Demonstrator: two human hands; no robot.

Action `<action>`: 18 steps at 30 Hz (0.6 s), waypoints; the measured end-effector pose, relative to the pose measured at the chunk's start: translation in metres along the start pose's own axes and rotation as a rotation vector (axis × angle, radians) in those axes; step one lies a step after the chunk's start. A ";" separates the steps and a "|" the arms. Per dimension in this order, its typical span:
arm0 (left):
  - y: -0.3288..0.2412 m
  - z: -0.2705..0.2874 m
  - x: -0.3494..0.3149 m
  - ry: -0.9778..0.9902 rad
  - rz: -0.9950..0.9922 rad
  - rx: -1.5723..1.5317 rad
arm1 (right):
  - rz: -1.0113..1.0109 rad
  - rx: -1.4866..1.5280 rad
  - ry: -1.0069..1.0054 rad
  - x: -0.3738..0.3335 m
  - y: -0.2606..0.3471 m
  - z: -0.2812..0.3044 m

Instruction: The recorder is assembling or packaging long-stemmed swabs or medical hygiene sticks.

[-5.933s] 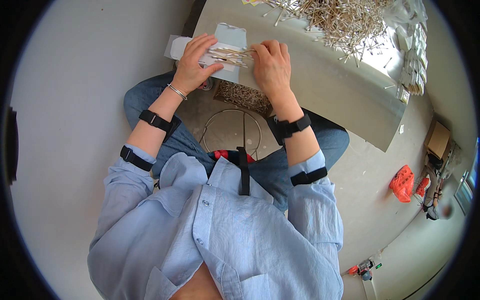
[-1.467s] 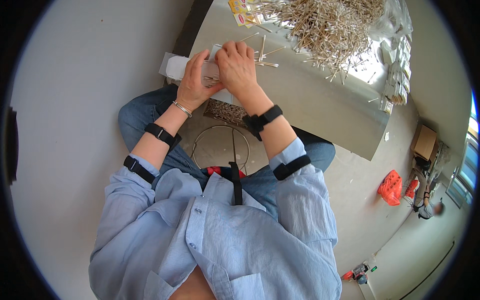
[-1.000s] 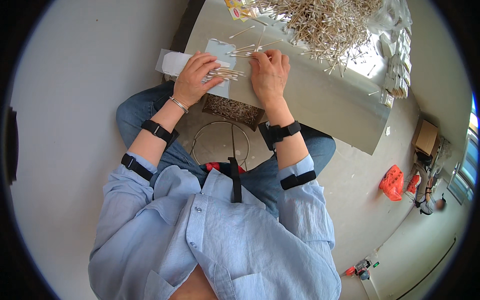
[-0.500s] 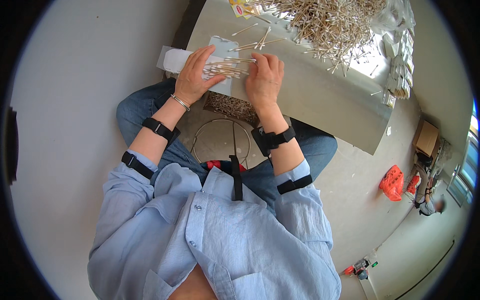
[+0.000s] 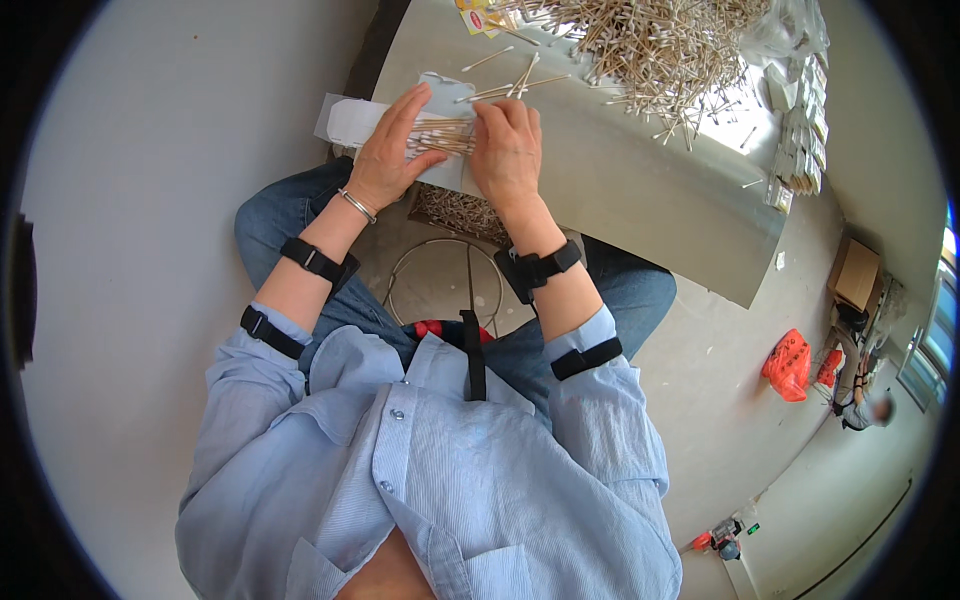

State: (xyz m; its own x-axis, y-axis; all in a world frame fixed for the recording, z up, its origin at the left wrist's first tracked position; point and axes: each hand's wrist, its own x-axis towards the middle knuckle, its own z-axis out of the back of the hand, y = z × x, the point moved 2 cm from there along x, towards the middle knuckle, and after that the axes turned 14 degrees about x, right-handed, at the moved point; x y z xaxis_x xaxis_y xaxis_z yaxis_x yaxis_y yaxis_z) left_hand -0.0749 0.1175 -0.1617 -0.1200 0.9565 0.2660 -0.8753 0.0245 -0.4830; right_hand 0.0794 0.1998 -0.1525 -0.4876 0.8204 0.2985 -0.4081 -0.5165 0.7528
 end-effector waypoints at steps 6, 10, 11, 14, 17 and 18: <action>-0.005 0.005 -0.007 -0.012 0.116 -0.156 | 0.034 0.072 -0.050 -0.022 0.004 0.009; -0.013 -0.004 -0.010 -0.027 0.133 -0.138 | -0.031 0.293 -0.088 -0.038 0.017 -0.004; -0.015 -0.006 -0.010 -0.027 0.138 -0.182 | -0.076 0.379 -0.059 -0.038 0.018 -0.007; -0.017 -0.011 -0.009 -0.046 0.139 -0.197 | -0.055 0.385 -0.091 -0.034 0.022 -0.015; -0.015 -0.011 -0.006 -0.052 0.081 -0.116 | 0.002 0.176 -0.095 -0.017 0.012 -0.006; -0.015 -0.011 -0.007 -0.050 0.081 -0.116 | -0.013 0.051 -0.040 -0.010 0.008 -0.003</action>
State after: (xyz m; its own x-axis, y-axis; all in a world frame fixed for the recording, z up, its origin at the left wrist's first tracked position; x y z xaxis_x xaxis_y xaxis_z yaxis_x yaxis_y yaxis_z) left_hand -0.0555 0.1139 -0.1654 -0.2136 0.9409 0.2627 -0.8019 -0.0153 -0.5972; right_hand 0.0785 0.1870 -0.1509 -0.4507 0.8369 0.3107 -0.3737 -0.4930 0.7857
